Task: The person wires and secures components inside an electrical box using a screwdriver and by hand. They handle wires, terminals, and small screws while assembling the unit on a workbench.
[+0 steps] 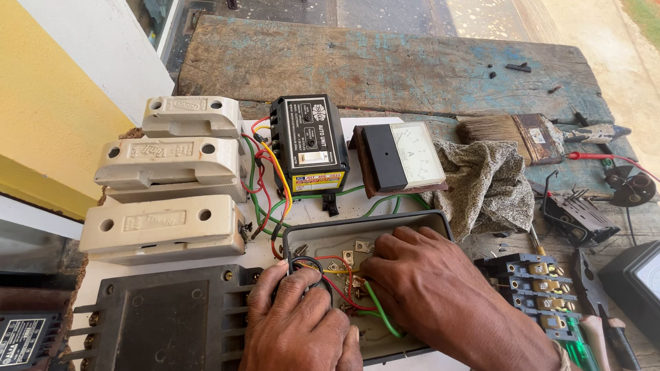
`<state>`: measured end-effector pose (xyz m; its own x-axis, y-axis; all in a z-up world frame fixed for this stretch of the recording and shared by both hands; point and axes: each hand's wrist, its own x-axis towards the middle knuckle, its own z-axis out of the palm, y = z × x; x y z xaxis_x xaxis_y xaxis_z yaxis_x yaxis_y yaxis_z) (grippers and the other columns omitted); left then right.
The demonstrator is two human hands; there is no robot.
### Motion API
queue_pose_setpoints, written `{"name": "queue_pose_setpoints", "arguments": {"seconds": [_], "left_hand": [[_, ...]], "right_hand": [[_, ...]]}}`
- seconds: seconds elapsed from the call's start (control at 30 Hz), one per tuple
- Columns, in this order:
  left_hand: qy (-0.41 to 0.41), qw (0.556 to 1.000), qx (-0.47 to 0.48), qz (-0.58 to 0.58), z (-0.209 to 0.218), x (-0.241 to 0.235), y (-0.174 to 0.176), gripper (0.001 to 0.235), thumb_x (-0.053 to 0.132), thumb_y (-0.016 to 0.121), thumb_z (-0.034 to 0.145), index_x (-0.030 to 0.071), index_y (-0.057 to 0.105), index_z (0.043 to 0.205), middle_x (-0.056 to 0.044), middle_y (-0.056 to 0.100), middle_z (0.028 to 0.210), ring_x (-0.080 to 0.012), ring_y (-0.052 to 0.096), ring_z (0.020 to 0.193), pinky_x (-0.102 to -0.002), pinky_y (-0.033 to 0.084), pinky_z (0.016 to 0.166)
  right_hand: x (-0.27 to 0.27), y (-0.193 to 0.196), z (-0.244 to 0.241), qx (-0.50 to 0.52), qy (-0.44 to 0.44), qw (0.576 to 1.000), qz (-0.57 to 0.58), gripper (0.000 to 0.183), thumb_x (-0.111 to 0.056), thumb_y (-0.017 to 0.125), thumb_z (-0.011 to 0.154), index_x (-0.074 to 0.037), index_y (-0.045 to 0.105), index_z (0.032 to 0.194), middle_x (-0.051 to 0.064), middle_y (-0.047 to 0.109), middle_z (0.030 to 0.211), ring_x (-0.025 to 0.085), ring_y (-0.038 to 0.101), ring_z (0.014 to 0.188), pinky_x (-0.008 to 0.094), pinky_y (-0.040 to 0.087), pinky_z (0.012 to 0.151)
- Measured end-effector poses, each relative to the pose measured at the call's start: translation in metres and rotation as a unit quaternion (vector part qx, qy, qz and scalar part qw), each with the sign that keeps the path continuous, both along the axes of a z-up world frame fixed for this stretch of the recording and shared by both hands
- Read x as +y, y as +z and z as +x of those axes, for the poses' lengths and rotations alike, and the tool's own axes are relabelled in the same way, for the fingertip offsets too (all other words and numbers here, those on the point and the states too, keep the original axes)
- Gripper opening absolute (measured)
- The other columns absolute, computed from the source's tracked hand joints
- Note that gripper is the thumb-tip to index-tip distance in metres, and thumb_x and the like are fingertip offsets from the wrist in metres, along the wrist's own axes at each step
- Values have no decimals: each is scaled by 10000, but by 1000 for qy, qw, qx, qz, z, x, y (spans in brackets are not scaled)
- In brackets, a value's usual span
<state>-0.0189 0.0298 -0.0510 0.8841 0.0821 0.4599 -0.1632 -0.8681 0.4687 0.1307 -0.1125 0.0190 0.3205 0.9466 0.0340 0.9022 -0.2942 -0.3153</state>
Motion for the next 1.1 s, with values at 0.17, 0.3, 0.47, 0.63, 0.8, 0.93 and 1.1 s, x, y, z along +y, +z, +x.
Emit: {"name": "queue_pose_setpoints", "arguments": {"seconds": [0.17, 0.3, 0.47, 0.63, 0.8, 0.93, 1.1], "left_hand": [[3, 1000, -3, 4, 0, 0, -1, 186, 261, 761, 688, 82, 725, 657, -125, 647, 779, -333, 662, 1034, -635, 303, 1101], [4, 1000, -11, 6, 0, 0, -1, 187, 262, 760, 693, 83, 721, 656, -129, 645, 782, -337, 660, 1031, -636, 302, 1095], [7, 1000, -16, 5, -1, -1, 0, 188, 259, 751, 709, 85, 703, 656, -133, 643, 790, -336, 660, 1038, -634, 305, 1107], [-2, 1000, -12, 2, -1, 0, 3, 184, 255, 748, 720, 81, 705, 681, -138, 643, 804, -344, 650, 1062, -644, 294, 1108], [-7, 1000, -2, -4, 0, -1, 7, 160, 221, 746, 706, 67, 713, 679, -146, 637, 785, -366, 646, 1051, -657, 289, 1095], [-7, 1000, 2, -10, -1, -1, 7, 141, 207, 744, 695, 67, 726, 696, -140, 640, 788, -371, 648, 1051, -659, 283, 1094], [-11, 1000, 1, -2, -1, -1, 4, 147, 222, 763, 708, 77, 741, 704, -138, 640, 782, -363, 643, 1042, -650, 278, 1086]], "right_hand": [[0, 1, 0, -5, 4, 1000, -2, 119, -184, 679, 774, -112, 708, 864, 76, 659, 851, 308, 628, 855, 451, 486, 752], [1, 1, 1, 2, 10, 1000, 1, 128, -182, 681, 779, -95, 691, 873, 88, 656, 858, 319, 631, 862, 455, 495, 762], [2, -1, 0, 8, -12, 1000, -21, 121, -186, 680, 802, -74, 664, 845, 116, 651, 843, 347, 632, 849, 475, 500, 747], [3, 1, 0, 6, -25, 999, -41, 146, -191, 679, 812, -52, 634, 816, 136, 646, 838, 364, 632, 846, 486, 503, 740], [0, 12, -1, 70, -23, 997, -12, 179, -190, 662, 867, -39, 585, 809, 119, 625, 806, 344, 623, 806, 467, 506, 738], [-18, 20, 5, 143, -56, 988, 18, 149, -164, 712, 835, -69, 602, 867, 77, 670, 853, 260, 667, 824, 390, 527, 743], [-66, 13, 17, 265, -111, 940, 187, 142, -117, 783, 896, -54, 668, 950, 37, 735, 1067, 135, 725, 977, 303, 566, 824]]}}
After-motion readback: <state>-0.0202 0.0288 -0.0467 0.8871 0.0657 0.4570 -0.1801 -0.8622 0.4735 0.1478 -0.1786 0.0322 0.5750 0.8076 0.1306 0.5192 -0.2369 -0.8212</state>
